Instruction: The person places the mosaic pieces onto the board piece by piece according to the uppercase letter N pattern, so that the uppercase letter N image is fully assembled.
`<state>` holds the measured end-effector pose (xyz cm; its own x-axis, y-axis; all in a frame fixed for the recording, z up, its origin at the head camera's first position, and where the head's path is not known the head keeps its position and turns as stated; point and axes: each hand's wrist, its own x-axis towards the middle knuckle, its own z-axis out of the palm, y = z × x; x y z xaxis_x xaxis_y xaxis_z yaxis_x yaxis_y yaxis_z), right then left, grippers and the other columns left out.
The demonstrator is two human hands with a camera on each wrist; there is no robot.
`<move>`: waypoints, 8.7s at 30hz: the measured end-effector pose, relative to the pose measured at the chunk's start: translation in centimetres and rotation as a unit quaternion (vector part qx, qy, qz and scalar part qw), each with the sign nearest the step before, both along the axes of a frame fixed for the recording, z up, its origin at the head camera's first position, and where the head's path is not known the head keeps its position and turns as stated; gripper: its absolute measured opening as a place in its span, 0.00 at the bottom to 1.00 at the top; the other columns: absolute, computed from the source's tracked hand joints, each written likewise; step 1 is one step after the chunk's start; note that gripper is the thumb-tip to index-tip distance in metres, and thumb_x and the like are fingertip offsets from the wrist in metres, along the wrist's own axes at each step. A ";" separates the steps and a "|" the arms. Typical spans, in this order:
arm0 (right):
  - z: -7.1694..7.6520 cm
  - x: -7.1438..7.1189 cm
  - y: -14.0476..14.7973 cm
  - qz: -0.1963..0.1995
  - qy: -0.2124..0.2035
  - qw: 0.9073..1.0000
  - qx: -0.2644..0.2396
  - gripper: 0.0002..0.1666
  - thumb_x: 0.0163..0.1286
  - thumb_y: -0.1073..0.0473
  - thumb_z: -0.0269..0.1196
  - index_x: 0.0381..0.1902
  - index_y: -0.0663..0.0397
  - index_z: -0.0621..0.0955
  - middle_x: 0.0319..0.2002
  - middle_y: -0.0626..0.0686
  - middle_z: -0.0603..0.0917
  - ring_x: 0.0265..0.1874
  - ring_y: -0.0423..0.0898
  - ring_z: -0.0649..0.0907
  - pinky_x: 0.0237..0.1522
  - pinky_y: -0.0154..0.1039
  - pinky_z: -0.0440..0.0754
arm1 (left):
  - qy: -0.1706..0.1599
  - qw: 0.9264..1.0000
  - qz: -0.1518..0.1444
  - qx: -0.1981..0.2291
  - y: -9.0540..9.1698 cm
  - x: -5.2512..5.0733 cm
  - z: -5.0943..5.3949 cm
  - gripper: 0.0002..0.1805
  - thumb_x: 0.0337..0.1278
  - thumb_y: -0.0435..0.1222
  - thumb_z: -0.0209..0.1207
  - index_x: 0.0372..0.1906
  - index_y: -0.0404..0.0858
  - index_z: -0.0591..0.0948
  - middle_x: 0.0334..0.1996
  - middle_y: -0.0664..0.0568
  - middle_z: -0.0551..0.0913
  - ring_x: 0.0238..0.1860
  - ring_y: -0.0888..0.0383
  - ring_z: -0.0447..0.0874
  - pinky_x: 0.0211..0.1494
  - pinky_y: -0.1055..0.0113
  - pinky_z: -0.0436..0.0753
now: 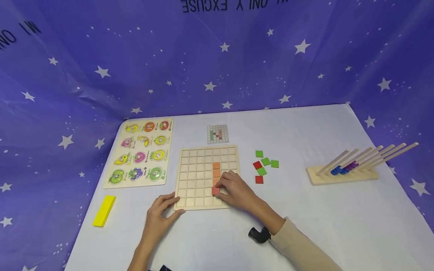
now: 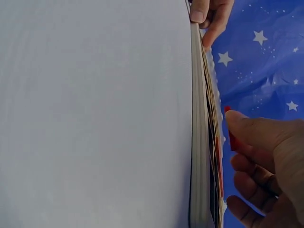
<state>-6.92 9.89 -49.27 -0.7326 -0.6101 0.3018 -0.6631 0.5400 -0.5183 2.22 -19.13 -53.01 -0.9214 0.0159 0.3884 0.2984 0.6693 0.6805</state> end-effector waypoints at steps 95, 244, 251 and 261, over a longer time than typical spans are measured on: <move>-1.5 -0.9 12.4 -0.134 -0.031 0.990 -0.014 0.18 0.49 0.65 0.77 0.39 0.53 0.85 0.36 0.48 0.79 0.34 0.42 0.74 0.35 0.32 0.72 | -0.023 1.000 0.005 -0.008 -0.1 0.4 0.1 0.26 0.34 0.38 0.79 0.47 0.43 0.87 0.51 0.52 0.82 0.53 0.54 0.79 0.57 0.83 0.73; -0.3 -4.9 10.1 -0.215 -0.056 0.975 0.003 0.21 0.53 0.60 0.77 0.42 0.65 0.83 0.36 0.57 0.81 0.35 0.50 0.77 0.37 0.42 0.77 | -0.024 1.000 -0.003 0.009 -0.1 0.0 0.2 0.26 0.35 0.37 0.79 0.47 0.41 0.86 0.52 0.49 0.82 0.53 0.52 0.79 0.60 0.88 0.68; -0.7 -4.9 10.4 -0.203 -0.039 0.978 0.022 0.19 0.53 0.61 0.76 0.42 0.64 0.84 0.35 0.55 0.81 0.34 0.50 0.74 0.35 0.40 0.73 | -0.025 1.000 -0.003 0.012 0.0 0.0 0.3 0.25 0.36 0.37 0.79 0.47 0.41 0.86 0.52 0.50 0.82 0.53 0.53 0.78 0.60 0.88 0.68; -0.9 -5.0 10.2 -0.158 -0.032 0.986 0.038 0.19 0.56 0.62 0.74 0.45 0.61 0.84 0.38 0.55 0.81 0.37 0.51 0.75 0.38 0.43 0.74 | -0.007 1.000 0.003 0.009 0.1 -0.1 0.0 0.25 0.34 0.36 0.79 0.46 0.42 0.87 0.51 0.51 0.83 0.53 0.54 0.79 0.58 0.88 0.69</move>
